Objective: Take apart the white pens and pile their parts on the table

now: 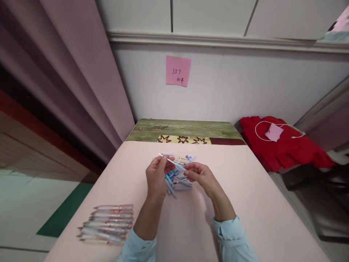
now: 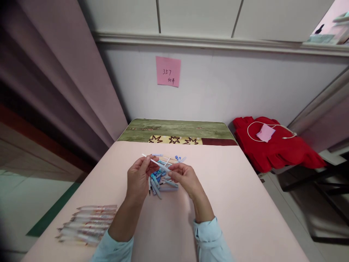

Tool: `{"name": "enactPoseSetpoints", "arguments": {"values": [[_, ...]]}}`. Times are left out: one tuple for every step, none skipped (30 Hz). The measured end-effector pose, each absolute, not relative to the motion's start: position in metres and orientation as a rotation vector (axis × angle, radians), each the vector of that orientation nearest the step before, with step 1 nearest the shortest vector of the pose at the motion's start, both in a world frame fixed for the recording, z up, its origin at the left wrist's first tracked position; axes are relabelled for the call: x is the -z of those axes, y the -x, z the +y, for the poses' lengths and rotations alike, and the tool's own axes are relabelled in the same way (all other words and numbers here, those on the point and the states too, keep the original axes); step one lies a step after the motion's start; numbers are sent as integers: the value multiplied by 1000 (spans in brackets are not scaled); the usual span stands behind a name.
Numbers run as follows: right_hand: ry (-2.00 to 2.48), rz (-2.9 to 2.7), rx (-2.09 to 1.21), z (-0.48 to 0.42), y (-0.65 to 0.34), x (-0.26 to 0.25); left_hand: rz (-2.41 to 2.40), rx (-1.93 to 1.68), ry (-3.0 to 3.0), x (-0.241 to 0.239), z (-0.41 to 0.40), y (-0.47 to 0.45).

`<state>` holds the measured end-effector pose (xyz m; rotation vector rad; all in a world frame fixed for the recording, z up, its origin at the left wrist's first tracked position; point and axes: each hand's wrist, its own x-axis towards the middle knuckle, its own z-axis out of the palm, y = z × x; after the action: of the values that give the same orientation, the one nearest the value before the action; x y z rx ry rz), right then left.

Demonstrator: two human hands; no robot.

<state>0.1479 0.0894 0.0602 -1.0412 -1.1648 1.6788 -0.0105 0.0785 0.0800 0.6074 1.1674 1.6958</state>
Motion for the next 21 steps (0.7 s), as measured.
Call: {"name": "enactPoseSetpoints", "arguments": {"values": [[1023, -1196, -1704, 88, -147, -60, 1189, -1701, -625, -80, 79, 10], [1008, -1220, -1729, 87, -146, -61, 1206, -1700, -634, -80, 79, 10], [999, -1237, -1752, 86, -145, -62, 1215, -1692, -638, -79, 78, 9], [993, -1246, -1773, 85, -144, -62, 1217, -1677, -640, -79, 78, 8], [989, -1249, -1791, 84, -142, -63, 1212, -1655, -647, -78, 78, 7], [985, -1250, -1807, 84, -141, -64, 1207, -1628, -661, -77, 78, 5], [978, -1253, -1818, 83, -140, -64, 1202, -1596, -682, -76, 78, 4], [971, -1260, -1824, 83, -139, -64, 1200, -1564, -708, -75, 78, 3], [965, -1270, -1825, 83, -139, -64, 1197, -1535, -733, -75, 78, 3], [962, -1279, -1822, 83, -139, -63, 1194, -1512, -753, -74, 77, 2], [965, -1287, -1816, 84, -139, -63, 1190, -1498, -767, -74, 77, 2], [975, -1289, -1808, 84, -139, -63, 1185, -1492, -771, -75, 77, 2], [989, -1282, -1800, 84, -139, -63, 1178, -1493, -766, -75, 76, 2], [1004, -1273, -1797, 84, -139, -63, 1169, -1497, -752, -76, 76, 3], [1014, -1264, -1797, 84, -139, -63, 1158, -1502, -730, -77, 76, 3], [1015, -1258, -1802, 84, -139, -64, 1148, -1507, -702, -77, 76, 4], [1005, -1256, -1812, 83, -139, -64, 1139, -1510, -675, -78, 75, 4], [988, -1257, -1824, 83, -139, -65, 1133, -1513, -657, -78, 76, 4], [972, -1259, -1836, 82, -140, -65, 1131, -1516, -650, -78, 76, 5], [964, -1261, -1847, 82, -140, -66, 1134, -1523, -651, -78, 76, 5], [965, -1261, -1859, 82, -140, -66, 1139, -1530, -655, -77, 76, 5]]}}
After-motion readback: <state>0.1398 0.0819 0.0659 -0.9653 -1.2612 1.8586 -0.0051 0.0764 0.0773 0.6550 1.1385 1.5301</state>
